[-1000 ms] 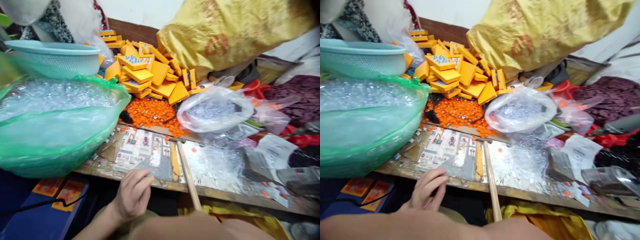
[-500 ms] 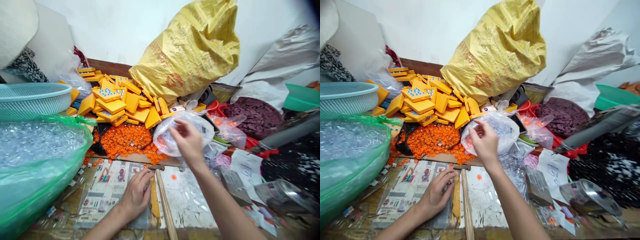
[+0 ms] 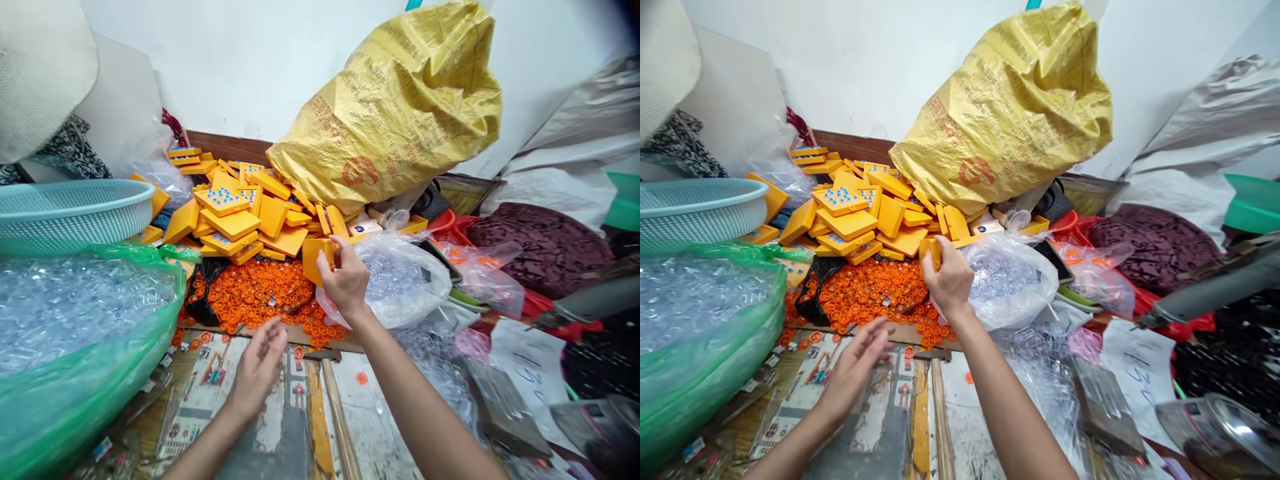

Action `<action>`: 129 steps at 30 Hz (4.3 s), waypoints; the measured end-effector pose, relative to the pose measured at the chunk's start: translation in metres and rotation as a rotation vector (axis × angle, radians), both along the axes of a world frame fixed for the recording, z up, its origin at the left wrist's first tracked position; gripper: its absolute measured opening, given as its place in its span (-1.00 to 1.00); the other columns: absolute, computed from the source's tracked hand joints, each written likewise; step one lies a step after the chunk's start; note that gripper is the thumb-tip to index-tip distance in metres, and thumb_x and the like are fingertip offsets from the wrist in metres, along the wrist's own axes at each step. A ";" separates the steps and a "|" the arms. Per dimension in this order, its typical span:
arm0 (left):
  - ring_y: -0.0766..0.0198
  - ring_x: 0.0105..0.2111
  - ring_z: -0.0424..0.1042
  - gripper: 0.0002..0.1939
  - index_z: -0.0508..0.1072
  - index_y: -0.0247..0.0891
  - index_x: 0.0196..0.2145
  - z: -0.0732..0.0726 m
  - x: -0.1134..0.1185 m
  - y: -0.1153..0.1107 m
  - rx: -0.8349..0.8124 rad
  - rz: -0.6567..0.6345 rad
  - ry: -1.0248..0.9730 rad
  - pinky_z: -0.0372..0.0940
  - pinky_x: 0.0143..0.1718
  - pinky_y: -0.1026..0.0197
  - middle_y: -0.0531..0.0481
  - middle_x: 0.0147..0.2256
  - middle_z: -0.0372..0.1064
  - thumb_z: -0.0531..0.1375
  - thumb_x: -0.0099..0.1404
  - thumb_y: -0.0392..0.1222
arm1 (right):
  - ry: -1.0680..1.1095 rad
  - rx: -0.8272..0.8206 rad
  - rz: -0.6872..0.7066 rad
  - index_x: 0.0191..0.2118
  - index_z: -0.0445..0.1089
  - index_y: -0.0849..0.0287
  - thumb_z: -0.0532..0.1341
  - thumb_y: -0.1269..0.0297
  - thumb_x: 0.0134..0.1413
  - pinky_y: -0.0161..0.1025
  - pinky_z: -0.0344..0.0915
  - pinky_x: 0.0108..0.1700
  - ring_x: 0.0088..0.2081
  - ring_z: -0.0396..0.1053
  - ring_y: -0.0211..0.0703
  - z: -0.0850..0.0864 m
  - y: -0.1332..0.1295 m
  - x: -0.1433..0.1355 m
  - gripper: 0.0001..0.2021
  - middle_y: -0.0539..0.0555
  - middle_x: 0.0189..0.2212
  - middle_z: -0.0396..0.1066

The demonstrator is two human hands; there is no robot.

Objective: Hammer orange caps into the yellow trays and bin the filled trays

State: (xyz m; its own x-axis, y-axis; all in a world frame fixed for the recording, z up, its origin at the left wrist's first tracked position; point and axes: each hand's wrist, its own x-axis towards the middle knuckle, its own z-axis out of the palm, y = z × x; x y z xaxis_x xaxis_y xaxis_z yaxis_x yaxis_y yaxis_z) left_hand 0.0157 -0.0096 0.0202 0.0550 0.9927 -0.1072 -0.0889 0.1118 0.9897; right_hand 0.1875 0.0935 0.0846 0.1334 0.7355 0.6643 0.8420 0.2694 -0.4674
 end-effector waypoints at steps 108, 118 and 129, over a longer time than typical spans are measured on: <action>0.12 -0.17 0.46 -0.79 0.52 -0.32 -0.22 -0.034 -0.045 0.020 0.563 0.009 0.920 0.36 -0.08 0.04 -0.16 -0.17 0.50 0.09 0.29 -0.34 | 0.280 -0.581 0.184 0.26 0.14 0.18 0.18 0.27 0.06 0.08 0.25 0.12 0.14 0.27 0.10 -0.101 -0.193 -0.030 -0.39 0.24 0.11 0.32; 0.22 -0.39 0.48 -0.84 0.53 -0.27 -0.33 -0.024 -0.054 0.031 0.461 -0.135 0.925 0.39 -0.29 0.17 -0.04 -0.38 0.54 0.15 0.19 -0.37 | 0.305 -0.581 0.183 0.26 0.13 0.13 0.17 0.28 0.10 -0.02 0.31 0.08 0.15 0.27 0.04 -0.106 -0.199 -0.030 -0.42 0.21 0.13 0.31; 0.17 -0.25 0.44 -0.72 0.46 -0.28 -0.09 -0.037 -0.056 -0.021 0.599 -0.092 0.769 0.38 -0.16 0.10 -0.10 -0.27 0.45 0.10 0.24 -0.36 | 0.445 -0.506 0.153 0.17 0.29 0.16 0.16 0.24 0.15 -0.03 0.31 0.10 0.09 0.35 0.01 -0.093 -0.207 -0.030 -0.54 0.18 0.11 0.35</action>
